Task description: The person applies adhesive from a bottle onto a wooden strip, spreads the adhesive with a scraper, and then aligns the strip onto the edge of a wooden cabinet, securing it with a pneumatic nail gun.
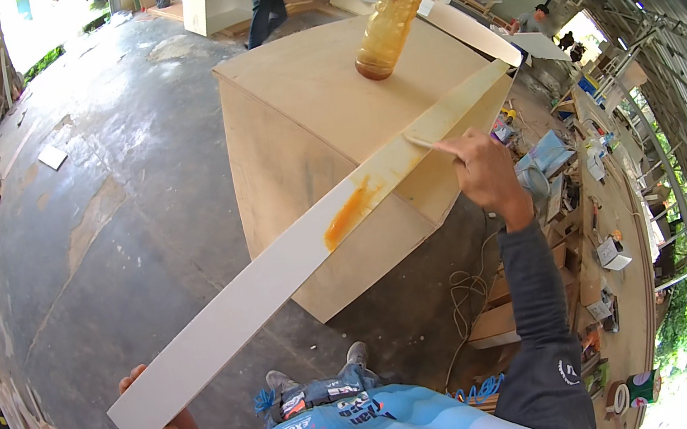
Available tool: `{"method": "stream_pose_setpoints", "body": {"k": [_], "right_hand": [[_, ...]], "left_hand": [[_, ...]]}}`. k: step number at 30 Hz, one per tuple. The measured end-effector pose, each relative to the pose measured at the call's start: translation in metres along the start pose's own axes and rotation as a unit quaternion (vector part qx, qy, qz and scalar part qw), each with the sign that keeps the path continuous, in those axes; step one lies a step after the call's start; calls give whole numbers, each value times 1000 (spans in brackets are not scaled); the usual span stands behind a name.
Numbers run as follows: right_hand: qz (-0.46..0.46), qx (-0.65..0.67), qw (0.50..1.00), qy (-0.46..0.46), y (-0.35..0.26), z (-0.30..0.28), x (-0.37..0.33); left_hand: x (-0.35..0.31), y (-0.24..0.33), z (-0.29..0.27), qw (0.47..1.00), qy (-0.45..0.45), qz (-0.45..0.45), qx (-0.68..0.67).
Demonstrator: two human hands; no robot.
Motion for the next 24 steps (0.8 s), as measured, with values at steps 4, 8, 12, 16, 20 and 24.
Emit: {"method": "stream_pose_setpoints", "body": {"k": [4,8,12,16,20,24], "right_hand": [[-96,104,989,-31,-31,-18,-35],[-81,150,985,31,-13,-50,-46],[-139,159,976,59,-29,-49,-38],[-213,147,966,-4,-63,-20,-38],[-243,143,959,-37,-88,-5,-36],[-242,158,955,-65,-101,-3,-41]], "left_hand": [[-5,0,-4,1000,3,-8,0],[-5,-1,3,1000,4,-8,0],[-4,0,2,1000,-8,-13,13],[-3,3,5,1000,-17,-9,24],[-4,5,2,999,-16,2,49],[-4,8,2,998,-2,5,67]]}}
Point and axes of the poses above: each hand's wrist, its own x-axis towards the middle knuckle, its own z-axis out of the palm, y = z × x, the point moved 9 cm from there along x, towards the middle knuckle, and after that the axes turned 8 degrees about z, right-handed, at the moved point
